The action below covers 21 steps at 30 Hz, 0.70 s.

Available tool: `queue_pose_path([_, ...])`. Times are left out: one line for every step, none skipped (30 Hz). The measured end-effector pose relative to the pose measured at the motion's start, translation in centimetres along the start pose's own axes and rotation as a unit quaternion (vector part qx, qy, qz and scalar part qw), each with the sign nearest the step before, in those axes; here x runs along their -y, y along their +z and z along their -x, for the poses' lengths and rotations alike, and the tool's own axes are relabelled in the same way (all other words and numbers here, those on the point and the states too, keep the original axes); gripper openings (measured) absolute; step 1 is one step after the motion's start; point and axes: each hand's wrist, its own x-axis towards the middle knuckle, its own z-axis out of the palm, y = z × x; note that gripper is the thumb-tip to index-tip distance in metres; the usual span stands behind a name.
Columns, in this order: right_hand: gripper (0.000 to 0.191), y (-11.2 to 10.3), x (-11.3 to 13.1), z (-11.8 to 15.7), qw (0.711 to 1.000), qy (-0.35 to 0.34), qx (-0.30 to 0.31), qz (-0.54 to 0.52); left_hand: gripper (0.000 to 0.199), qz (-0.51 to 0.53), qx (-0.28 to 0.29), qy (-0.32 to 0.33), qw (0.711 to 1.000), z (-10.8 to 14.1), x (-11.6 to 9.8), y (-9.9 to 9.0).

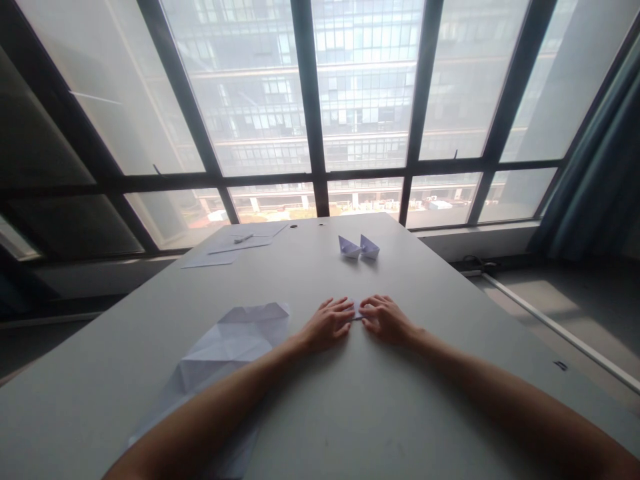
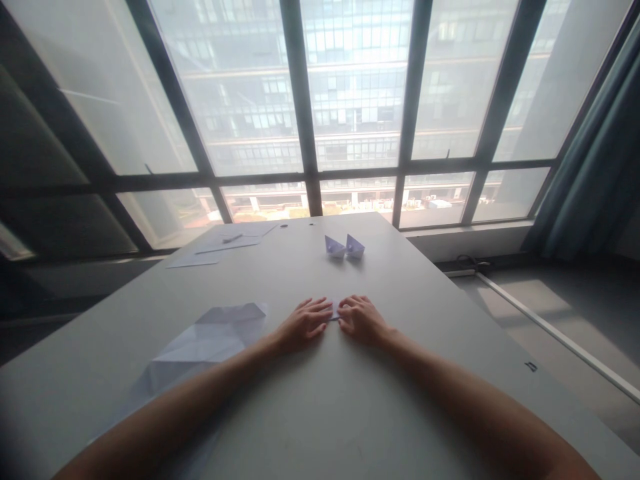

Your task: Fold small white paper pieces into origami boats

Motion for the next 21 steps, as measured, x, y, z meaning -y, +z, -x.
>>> queue_pose_path([0.029, 0.04, 0.05, 0.00, 1.000, -0.007, 0.007, -0.007, 0.050, 0.009, 0.018, 0.011, 1.000, -0.02, -0.08, -0.12])
queue_pose_path([0.032, 0.12, 0.07, -0.01, 1.000, -0.014, 0.015, -0.015, 0.053, 0.015, 0.034, 0.019, 0.999, -0.05, -0.15, -0.23])
queue_pose_path([0.036, 0.22, 0.04, -0.01, 0.999, -0.018, 0.023, -0.022, 0.055, 0.019, 0.046, 0.023, 0.998, -0.09, -0.19, -0.32])
queue_pose_path([0.040, 0.35, -0.02, -0.02, 0.999, -0.019, 0.033, -0.027, 0.057, 0.019, 0.055, 0.024, 0.998, -0.14, -0.21, -0.38])
queue_pose_path([0.043, 0.47, -0.12, -0.02, 0.998, -0.018, 0.043, -0.030, 0.058, 0.018, 0.062, 0.022, 0.998, -0.19, -0.19, -0.39])
queue_pose_path([0.046, 0.59, -0.24, -0.03, 0.998, -0.015, 0.052, -0.032, 0.059, 0.015, 0.068, 0.019, 0.997, -0.23, -0.15, -0.38])
queue_pose_path([0.049, 0.70, -0.37, -0.03, 0.998, -0.009, 0.060, -0.033, 0.061, 0.011, 0.076, 0.015, 0.997, -0.26, -0.08, -0.33])
queue_pose_path([0.051, 0.77, -0.49, -0.04, 0.997, -0.005, 0.068, -0.034, 0.063, 0.007, 0.085, 0.010, 0.996, -0.28, -0.01, -0.26])
queue_pose_path([0.053, 0.82, -0.59, -0.04, 0.996, -0.003, 0.078, -0.035, 0.065, 0.002, 0.095, 0.005, 0.995, -0.28, 0.07, -0.18])
queue_pose_path([0.056, 0.84, -0.66, -0.04, 0.995, -0.003, 0.089, -0.034, 0.068, -0.004, 0.106, 0.000, 0.994, -0.26, 0.13, -0.10])
queue_pose_path([0.058, 0.82, -0.69, -0.03, 0.994, -0.003, 0.103, -0.033, 0.070, -0.010, 0.116, -0.004, 0.993, -0.23, 0.16, -0.03])
queue_pose_path([0.062, 0.79, -0.68, -0.01, 0.993, -0.004, 0.118, -0.031, 0.072, -0.017, 0.124, -0.006, 0.992, -0.18, 0.18, 0.04])
queue_pose_path([0.066, 0.73, -0.63, 0.02, 0.991, -0.004, 0.132, -0.029, 0.074, -0.023, 0.129, -0.008, 0.991, -0.13, 0.16, 0.08])
queue_pose_path([0.070, 0.67, -0.55, 0.06, 0.989, -0.003, 0.145, -0.027, 0.076, -0.028, 0.131, -0.009, 0.991, -0.08, 0.12, 0.10])
queue_pose_path([0.073, 0.60, -0.44, 0.10, 0.988, 0.000, 0.154, -0.025, 0.077, -0.031, 0.131, -0.010, 0.991, -0.03, 0.07, 0.09])
queue_pose_path([0.075, 0.53, -0.31, 0.15, 0.987, 0.005, 0.161, -0.024, 0.078, -0.033, 0.131, -0.011, 0.991, 0.00, 0.01, 0.08])
queue_pose_path([0.075, 0.47, -0.18, 0.19, 0.986, 0.009, 0.166, -0.023, 0.078, -0.034, 0.130, -0.011, 0.991, 0.03, -0.05, 0.05])
queue_pose_path([0.075, 0.43, -0.05, 0.22, 0.985, 0.015, 0.169, -0.022, 0.078, -0.034, 0.129, -0.012, 0.991, 0.05, -0.09, 0.03])
queue_pose_path([0.074, 0.41, 0.06, 0.24, 0.985, 0.020, 0.171, -0.022, 0.078, -0.034, 0.128, -0.012, 0.991, 0.07, -0.11, 0.01])
queue_pose_path([0.074, 0.42, 0.15, 0.26, 0.984, 0.025, 0.173, -0.021, 0.077, -0.034, 0.127, -0.012, 0.991, 0.08, -0.10, 0.01])
queue_pose_path([0.073, 0.45, 0.23, 0.28, 0.984, 0.030, 0.173, -0.021, 0.077, -0.034, 0.125, -0.013, 0.992, 0.09, -0.08, 0.03])
